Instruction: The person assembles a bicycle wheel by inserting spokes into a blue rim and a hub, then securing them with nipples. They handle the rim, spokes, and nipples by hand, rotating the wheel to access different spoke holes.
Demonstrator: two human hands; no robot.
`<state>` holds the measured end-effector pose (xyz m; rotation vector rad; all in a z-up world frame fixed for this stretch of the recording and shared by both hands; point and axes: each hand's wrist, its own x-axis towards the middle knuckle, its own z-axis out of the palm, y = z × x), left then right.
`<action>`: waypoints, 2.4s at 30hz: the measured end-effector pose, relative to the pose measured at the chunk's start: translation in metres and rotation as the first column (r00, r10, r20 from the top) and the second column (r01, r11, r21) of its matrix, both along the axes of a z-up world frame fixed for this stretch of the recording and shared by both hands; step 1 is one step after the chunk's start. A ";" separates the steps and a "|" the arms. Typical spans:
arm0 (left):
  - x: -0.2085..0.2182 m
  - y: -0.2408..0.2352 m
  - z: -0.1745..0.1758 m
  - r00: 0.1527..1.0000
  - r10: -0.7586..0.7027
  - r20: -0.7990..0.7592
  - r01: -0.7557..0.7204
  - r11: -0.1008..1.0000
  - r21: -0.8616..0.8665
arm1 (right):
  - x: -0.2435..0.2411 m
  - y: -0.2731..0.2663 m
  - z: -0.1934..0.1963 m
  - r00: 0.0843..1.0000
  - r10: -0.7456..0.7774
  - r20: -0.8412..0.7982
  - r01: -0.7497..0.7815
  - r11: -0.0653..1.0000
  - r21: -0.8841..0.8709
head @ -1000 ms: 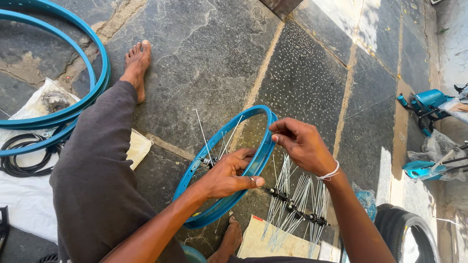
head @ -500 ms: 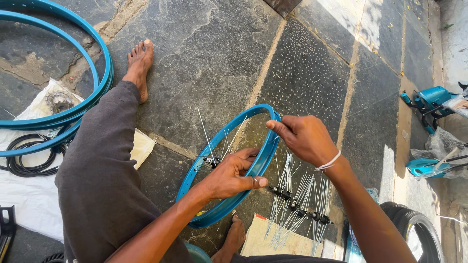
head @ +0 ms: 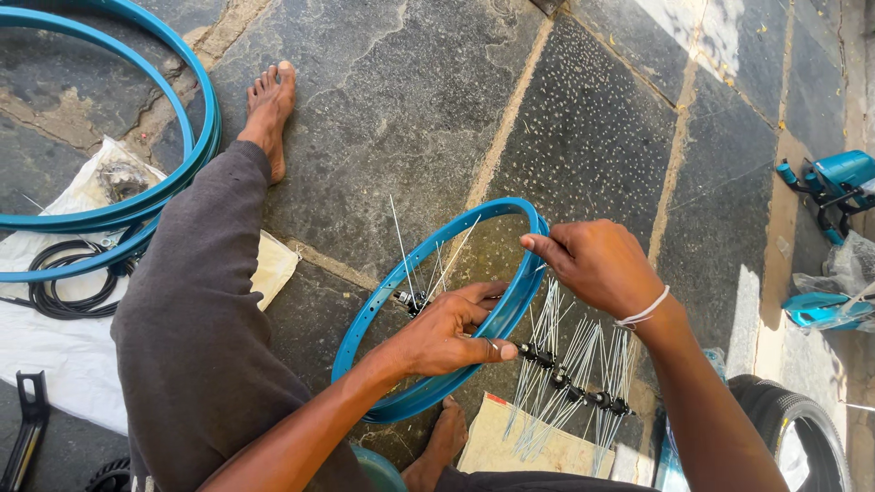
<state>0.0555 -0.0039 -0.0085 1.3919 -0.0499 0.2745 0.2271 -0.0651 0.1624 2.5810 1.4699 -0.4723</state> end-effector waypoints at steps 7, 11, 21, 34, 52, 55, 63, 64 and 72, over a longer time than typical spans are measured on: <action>0.003 -0.002 0.000 0.999 -0.011 -0.046 0.011 1.000 0.000 | 0.004 -0.009 0.000 0.997 0.012 -0.076 -0.009 0.999 0.035; 0.005 -0.002 0.004 0.997 -0.020 -0.078 0.020 1.000 -0.002 | 0.010 -0.012 0.002 0.991 -0.002 -0.135 0.018 0.993 0.113; 0.007 -0.003 0.007 0.999 -0.012 -0.047 0.011 1.000 -0.023 | 0.011 -0.016 0.004 0.964 0.113 -0.240 -0.047 0.963 0.266; 0.002 0.004 0.006 0.998 0.022 -0.061 -0.030 0.990 -0.139 | 0.127 -0.172 -0.360 0.837 -0.519 -0.171 0.543 0.828 0.143; 0.019 0.015 0.012 0.962 0.241 -0.127 -0.246 0.969 -0.025 | 0.078 -0.214 -0.433 0.863 -0.500 -0.068 0.498 0.866 -0.052; 0.025 0.015 0.010 0.957 0.277 -0.082 -0.278 0.961 0.002 | 0.109 -0.172 -0.385 0.831 -0.485 -0.272 0.553 0.772 0.314; 0.029 0.008 0.006 0.960 0.276 -0.041 -0.274 0.961 0.037 | -0.011 -0.065 -0.048 0.950 0.175 -0.258 0.064 0.703 0.709; 0.028 0.007 0.007 0.963 0.268 -0.038 -0.268 0.963 0.010 | -0.031 -0.060 -0.029 0.961 0.189 -0.201 0.002 0.724 0.690; 0.030 0.003 0.005 0.946 0.323 -0.024 -0.320 0.943 0.095 | -0.063 -0.050 -0.012 0.927 0.370 0.058 -0.333 0.744 0.579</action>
